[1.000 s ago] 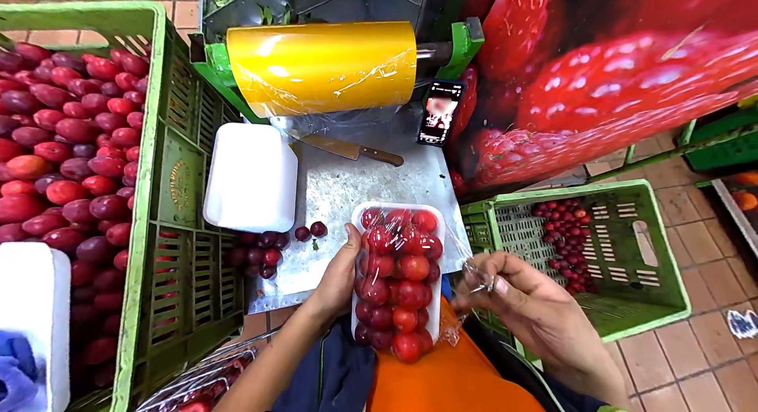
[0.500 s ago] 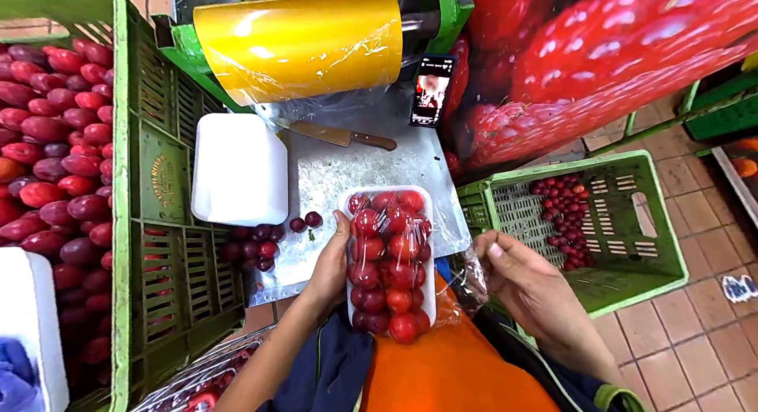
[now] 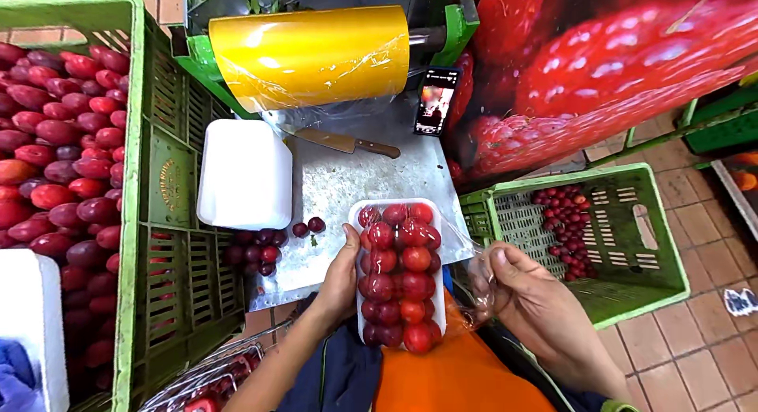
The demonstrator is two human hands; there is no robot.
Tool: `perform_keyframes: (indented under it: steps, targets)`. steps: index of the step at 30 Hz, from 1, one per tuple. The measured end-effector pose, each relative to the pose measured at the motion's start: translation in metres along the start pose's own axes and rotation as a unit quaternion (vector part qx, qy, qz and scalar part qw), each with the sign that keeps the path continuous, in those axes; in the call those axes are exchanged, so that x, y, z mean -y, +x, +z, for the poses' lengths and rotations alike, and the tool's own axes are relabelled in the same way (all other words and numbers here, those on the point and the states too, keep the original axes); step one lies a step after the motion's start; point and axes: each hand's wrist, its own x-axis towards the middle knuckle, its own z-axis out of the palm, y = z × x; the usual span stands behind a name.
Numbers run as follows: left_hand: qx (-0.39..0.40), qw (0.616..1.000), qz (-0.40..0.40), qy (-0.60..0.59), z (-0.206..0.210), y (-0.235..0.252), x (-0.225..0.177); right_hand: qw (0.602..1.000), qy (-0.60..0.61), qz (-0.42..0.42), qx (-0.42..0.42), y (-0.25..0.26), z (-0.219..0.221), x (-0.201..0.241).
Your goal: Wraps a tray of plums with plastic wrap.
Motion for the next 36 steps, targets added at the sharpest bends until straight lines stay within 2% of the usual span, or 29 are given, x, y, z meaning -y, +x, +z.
perform_keyframes:
  steps: [4, 7, 8, 9, 11, 14, 17, 20, 24, 28, 36]
  targets:
    - [0.002, 1.000, -0.001, -0.010, 0.003, 0.000, 0.004, 0.997, -0.029, 0.032, -0.069, -0.002, 0.005, 0.003]
    - [0.018, 1.000, 0.016, -0.001, 0.001, -0.001, 0.003, 0.991, -0.053, 0.124, 0.000, -0.008, -0.005, 0.014]
    - [0.036, 0.999, 0.019, -0.005, 0.000, -0.001, 0.003, 0.989, -0.069, 0.131, 0.020, -0.011, -0.008, 0.016]
    - [0.053, 0.998, 0.019, -0.011, 0.000, 0.001, 0.004, 0.987, -0.103, 0.119, 0.021, -0.015, -0.009, 0.019]
    - [0.061, 0.998, 0.010, -0.010, 0.002, 0.003, 0.005, 0.977, -0.203, 0.052, -0.047, -0.025, -0.005, 0.022]
    - [0.062, 0.998, 0.013, -0.009, 0.006, 0.006, 0.007, 0.939, -0.284, -0.125, -0.149, -0.031, -0.003, 0.015]
    - [0.063, 0.997, 0.028, -0.019, 0.006, 0.009, 0.012, 0.877, -0.322, -0.286, -0.212, -0.024, -0.011, 0.004]
    - [0.089, 0.994, 0.047, -0.043, 0.005, 0.011, 0.014, 0.838, -0.319, -0.369, -0.244, -0.012, -0.018, 0.000]
    - [0.159, 0.980, 0.075, -0.097, 0.003, 0.015, 0.016, 0.797, -0.321, -0.419, -0.294, 0.004, -0.025, 0.001]
    - [0.153, 0.983, 0.058, -0.086, 0.004, 0.015, 0.013, 0.780, -0.323, -0.433, -0.315, 0.022, -0.031, -0.004]
    - [0.131, 0.982, 0.096, -0.099, 0.006, 0.011, 0.018, 0.786, -0.363, -0.383, -0.322, 0.061, -0.037, -0.036]
